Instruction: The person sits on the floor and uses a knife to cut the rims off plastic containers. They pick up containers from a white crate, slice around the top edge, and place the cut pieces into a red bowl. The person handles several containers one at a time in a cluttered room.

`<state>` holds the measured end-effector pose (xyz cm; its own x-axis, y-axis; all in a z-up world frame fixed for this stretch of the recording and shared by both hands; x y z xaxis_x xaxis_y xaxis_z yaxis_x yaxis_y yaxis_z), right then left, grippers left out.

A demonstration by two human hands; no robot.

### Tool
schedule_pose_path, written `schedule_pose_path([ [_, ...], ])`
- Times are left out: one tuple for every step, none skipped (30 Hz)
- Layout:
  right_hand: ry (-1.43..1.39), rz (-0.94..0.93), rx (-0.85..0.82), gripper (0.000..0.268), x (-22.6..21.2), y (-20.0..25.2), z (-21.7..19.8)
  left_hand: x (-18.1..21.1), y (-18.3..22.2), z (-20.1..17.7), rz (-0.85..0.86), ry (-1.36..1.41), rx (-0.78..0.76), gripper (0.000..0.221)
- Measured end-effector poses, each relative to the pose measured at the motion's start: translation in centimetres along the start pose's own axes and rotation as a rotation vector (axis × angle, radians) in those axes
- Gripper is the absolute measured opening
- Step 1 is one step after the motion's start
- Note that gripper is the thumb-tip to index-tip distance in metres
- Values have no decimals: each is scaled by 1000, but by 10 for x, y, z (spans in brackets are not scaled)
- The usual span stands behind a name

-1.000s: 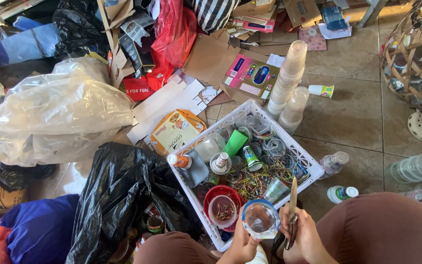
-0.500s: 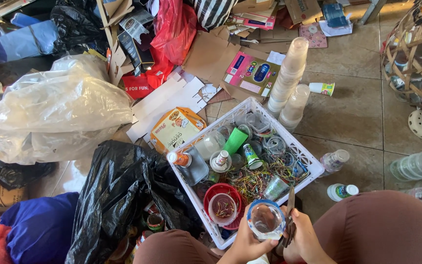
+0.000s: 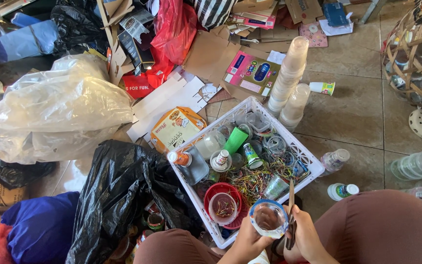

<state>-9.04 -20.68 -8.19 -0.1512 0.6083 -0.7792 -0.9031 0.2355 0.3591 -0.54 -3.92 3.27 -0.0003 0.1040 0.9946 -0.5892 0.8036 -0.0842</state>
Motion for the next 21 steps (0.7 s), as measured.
schedule_pose_path([
  [44,-13,0,61,-2,1,2,-2,1,0,-6,-11,4,27],
  [87,-25,0,61,-3,2,3,-3,1,0,-12,-22,8,28],
  [87,-25,0,61,1,1,-1,-3,0,1,-12,-22,9,28],
  [65,-22,-17,57,6,0,-4,-3,-1,2,-4,43,36,31],
  [42,-20,-34,53,11,-1,-8,-2,-2,2,4,108,63,35],
  [43,-20,-35,53,15,-3,-11,-5,-2,2,5,108,64,35],
  [49,-17,-27,54,20,-5,-15,-7,-2,1,57,80,78,32],
  [55,-13,-20,56,25,-7,-18,-9,-2,0,109,52,93,30],
  [55,-12,-21,56,26,-7,-18,-11,-1,-1,109,52,95,30],
  [72,-15,-26,56,26,-7,-17,-15,-1,-1,78,96,97,31],
  [90,-18,-30,57,26,-7,-17,-18,-1,-1,47,139,99,34],
  [90,-18,-30,57,23,-6,-13,-17,-2,0,47,140,98,34],
  [119,-22,-42,57,20,-5,-8,-15,-3,0,64,171,122,30],
  [147,-25,-54,56,17,-4,-4,-13,-3,0,80,203,147,25],
  [147,-25,-54,56,11,-2,3,-14,-3,-1,80,203,147,25],
  [197,-8,-52,59,6,0,9,-15,-3,-2,58,188,148,30],
  [247,9,-51,61,2,2,15,-16,-3,-2,36,172,148,35],
  [247,9,-51,61,1,3,17,-19,-3,-3,36,172,148,35],
  [242,20,-49,61,2,3,18,-21,-3,-3,66,123,169,34],
  [238,29,-50,60,2,3,20,-23,-2,-5,96,72,191,33],
  [238,29,-50,60,2,3,21,-23,-3,-4,97,72,192,33],
])
Point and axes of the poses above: each hand's wrist, its own y-axis away from the middle knuckle, its own z-axis out of the palm, x = y × z, the point moved 3 cm from there along -y, towards the middle knuckle, and after that the axes turned 6 degrees about -x, right-handed, at the moved point
